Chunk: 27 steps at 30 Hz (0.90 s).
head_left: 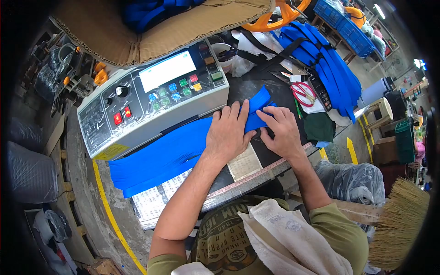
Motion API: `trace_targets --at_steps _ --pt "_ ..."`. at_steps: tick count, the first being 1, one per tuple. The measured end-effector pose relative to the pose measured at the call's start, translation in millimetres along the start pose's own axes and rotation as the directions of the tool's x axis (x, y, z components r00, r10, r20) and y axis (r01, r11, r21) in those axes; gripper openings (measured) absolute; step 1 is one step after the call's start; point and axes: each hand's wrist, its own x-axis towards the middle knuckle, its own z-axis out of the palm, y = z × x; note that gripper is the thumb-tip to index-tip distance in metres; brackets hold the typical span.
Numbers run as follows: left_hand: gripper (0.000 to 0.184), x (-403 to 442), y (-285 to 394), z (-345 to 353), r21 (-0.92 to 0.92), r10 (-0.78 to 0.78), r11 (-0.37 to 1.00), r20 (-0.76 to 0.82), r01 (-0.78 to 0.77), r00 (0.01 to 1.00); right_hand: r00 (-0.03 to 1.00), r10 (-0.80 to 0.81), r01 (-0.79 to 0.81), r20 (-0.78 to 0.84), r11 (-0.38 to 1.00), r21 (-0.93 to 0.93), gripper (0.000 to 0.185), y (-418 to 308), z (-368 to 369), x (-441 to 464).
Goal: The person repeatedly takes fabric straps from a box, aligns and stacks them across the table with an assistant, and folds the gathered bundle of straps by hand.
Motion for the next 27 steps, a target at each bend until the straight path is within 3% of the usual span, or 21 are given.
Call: trace_targets --at_steps 19,27 --pt "0.092 -0.3 -0.6 0.3 0.005 0.011 1.0 -0.01 -0.01 1.0 0.999 0.011 -0.01 -0.037 1.0 0.028 0.056 -0.6 0.8 1.8" --pt "0.092 -0.4 -1.5 2.8 0.01 0.011 1.0 -0.017 -0.011 1.0 0.996 0.062 -0.063 0.06 0.998 0.007 0.059 -2.8 -2.7 2.4"
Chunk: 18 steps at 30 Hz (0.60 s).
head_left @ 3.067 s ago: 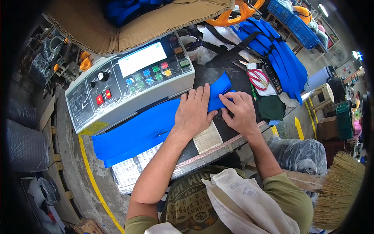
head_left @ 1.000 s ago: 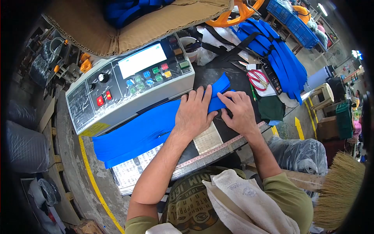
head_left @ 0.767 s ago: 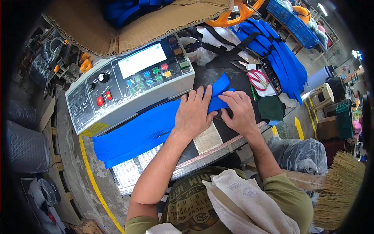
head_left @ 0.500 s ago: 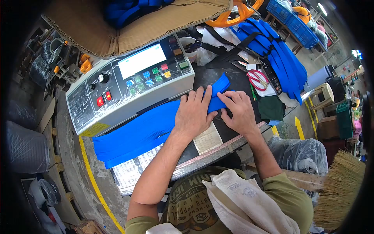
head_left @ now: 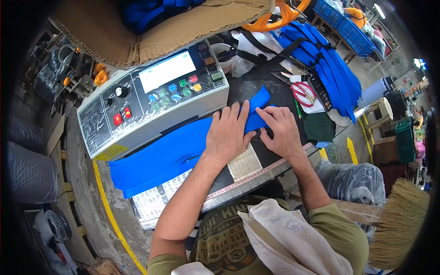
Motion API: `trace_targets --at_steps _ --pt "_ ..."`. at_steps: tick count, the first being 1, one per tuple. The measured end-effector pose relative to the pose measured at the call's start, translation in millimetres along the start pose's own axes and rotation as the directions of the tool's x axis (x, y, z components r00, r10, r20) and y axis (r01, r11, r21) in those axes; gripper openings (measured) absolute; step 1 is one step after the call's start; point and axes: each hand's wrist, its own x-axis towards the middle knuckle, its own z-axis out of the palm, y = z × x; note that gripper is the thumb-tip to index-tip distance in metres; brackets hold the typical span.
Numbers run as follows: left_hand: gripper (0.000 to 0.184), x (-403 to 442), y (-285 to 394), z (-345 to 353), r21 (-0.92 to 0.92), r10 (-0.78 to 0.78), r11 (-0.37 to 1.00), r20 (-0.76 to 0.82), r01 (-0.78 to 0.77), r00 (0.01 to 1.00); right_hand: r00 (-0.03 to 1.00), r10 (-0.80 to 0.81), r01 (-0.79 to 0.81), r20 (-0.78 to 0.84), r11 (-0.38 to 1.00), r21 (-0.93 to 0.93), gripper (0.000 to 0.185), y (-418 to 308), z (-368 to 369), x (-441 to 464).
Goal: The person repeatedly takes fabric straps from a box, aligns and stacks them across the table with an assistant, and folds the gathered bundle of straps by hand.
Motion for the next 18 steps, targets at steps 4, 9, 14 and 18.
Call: trace_targets --at_steps 4,9,14,18 --pt "0.092 0 0 -1 -0.006 -0.008 1.0 0.016 0.008 1.0 1.0 -0.018 0.018 -0.025 1.0 0.017 0.062 3 3 -2" --pt "0.093 1 1 -3 0.004 -0.001 1.0 0.002 0.001 1.0 0.996 -0.045 0.045 -0.079 0.999 0.005 0.055 3 4 -1" --pt "0.095 2 2 -6 -0.011 -0.022 1.0 0.041 0.022 0.999 0.998 -0.05 0.051 -0.03 0.998 0.032 0.054 0 -12 9" --pt "0.096 2 2 -5 -0.027 -0.027 0.999 0.034 0.028 0.999 0.997 -0.071 0.072 -0.024 0.997 0.034 0.056 4 -6 9"
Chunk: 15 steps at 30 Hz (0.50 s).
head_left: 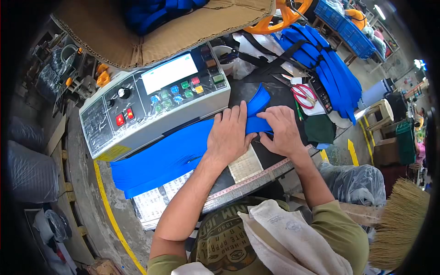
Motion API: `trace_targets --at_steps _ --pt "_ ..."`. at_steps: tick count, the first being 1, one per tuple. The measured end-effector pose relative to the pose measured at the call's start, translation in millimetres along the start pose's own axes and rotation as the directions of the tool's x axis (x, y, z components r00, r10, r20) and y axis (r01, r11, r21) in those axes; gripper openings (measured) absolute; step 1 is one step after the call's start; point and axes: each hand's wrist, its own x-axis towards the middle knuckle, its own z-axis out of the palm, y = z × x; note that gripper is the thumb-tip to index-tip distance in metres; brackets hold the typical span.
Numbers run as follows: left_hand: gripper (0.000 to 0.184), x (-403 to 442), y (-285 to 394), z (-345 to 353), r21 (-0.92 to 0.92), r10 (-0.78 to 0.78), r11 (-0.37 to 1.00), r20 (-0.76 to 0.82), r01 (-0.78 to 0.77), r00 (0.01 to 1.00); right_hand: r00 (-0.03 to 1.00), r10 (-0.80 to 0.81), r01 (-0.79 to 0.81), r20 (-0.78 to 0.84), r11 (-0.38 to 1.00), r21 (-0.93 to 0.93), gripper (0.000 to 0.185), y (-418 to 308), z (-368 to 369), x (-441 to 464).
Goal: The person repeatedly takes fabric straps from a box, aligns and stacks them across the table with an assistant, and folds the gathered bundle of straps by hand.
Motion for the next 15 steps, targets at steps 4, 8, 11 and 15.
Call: trace_targets --at_steps 4,8,11,15 --pt "0.096 -0.7 -2.2 1.8 -0.013 0.014 1.0 -0.023 -0.014 1.0 1.0 -0.007 0.008 -0.016 1.0 0.006 0.06 1.9 4.0 -3.8" --pt "0.095 -0.5 -2.4 0.9 -0.02 0.013 1.0 -0.023 -0.013 1.0 0.999 0.036 -0.036 -0.002 0.998 0.048 0.063 -1.5 4.1 -5.0" --pt "0.095 -0.4 -2.3 0.7 -0.023 0.008 1.0 -0.021 -0.009 1.0 0.999 0.044 -0.045 0.012 0.998 0.049 0.065 -1.4 4.6 -5.4" --pt "0.096 -0.5 -2.1 1.1 -0.021 0.006 1.0 -0.018 -0.007 1.0 1.0 0.018 -0.018 0.019 1.0 0.017 0.066 0.1 5.7 -6.3"
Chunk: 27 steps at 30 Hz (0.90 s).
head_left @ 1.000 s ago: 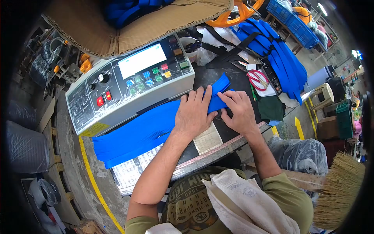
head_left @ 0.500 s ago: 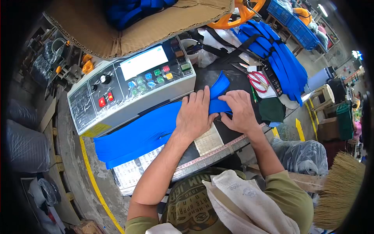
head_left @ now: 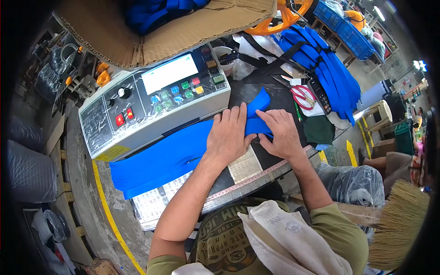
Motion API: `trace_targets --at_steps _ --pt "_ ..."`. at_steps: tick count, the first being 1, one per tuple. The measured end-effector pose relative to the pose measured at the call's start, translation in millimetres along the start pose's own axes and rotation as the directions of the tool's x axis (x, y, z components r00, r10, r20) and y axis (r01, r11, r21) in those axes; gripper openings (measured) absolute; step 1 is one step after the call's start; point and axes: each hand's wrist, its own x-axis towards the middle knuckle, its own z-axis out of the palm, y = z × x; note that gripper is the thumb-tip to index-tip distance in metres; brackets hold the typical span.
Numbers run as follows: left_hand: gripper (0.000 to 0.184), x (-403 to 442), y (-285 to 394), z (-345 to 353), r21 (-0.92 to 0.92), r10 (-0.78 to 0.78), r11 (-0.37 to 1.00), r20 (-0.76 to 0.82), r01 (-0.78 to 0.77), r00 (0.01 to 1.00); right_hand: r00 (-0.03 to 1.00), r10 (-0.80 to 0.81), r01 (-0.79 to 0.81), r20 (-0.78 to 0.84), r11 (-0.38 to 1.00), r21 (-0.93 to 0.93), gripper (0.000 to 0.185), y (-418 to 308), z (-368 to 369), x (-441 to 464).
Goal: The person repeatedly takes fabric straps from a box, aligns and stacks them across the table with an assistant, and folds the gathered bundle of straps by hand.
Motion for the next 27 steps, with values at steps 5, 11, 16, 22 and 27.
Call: trace_targets --at_steps 5,11,16,22,27 --pt "0.097 0.4 0.4 -0.2 0.01 -0.003 1.0 0.006 0.003 1.0 1.0 0.005 -0.004 -0.021 1.0 0.01 0.065 0.0 1.0 -0.8" --pt "0.098 -0.3 0.1 1.4 0.017 0.0 1.0 -0.005 0.0 1.0 0.996 -0.03 0.032 -0.079 0.999 0.019 0.065 0.3 1.0 0.4" --pt "0.098 -0.7 -0.2 2.4 0.018 0.012 1.0 -0.036 -0.012 0.999 0.999 -0.029 0.029 -0.028 0.999 -0.014 0.067 1.3 2.1 0.1" --pt "0.099 -0.8 -0.2 1.9 0.005 0.0 1.0 -0.018 0.0 1.0 0.998 -0.048 0.047 -0.037 0.999 -0.023 0.067 2.1 2.9 0.2" --pt "0.098 -0.4 -0.5 2.3 0.012 0.0 1.0 -0.013 0.0 1.0 0.999 -0.037 0.037 -0.028 0.999 -0.022 0.066 2.4 3.5 -0.5"
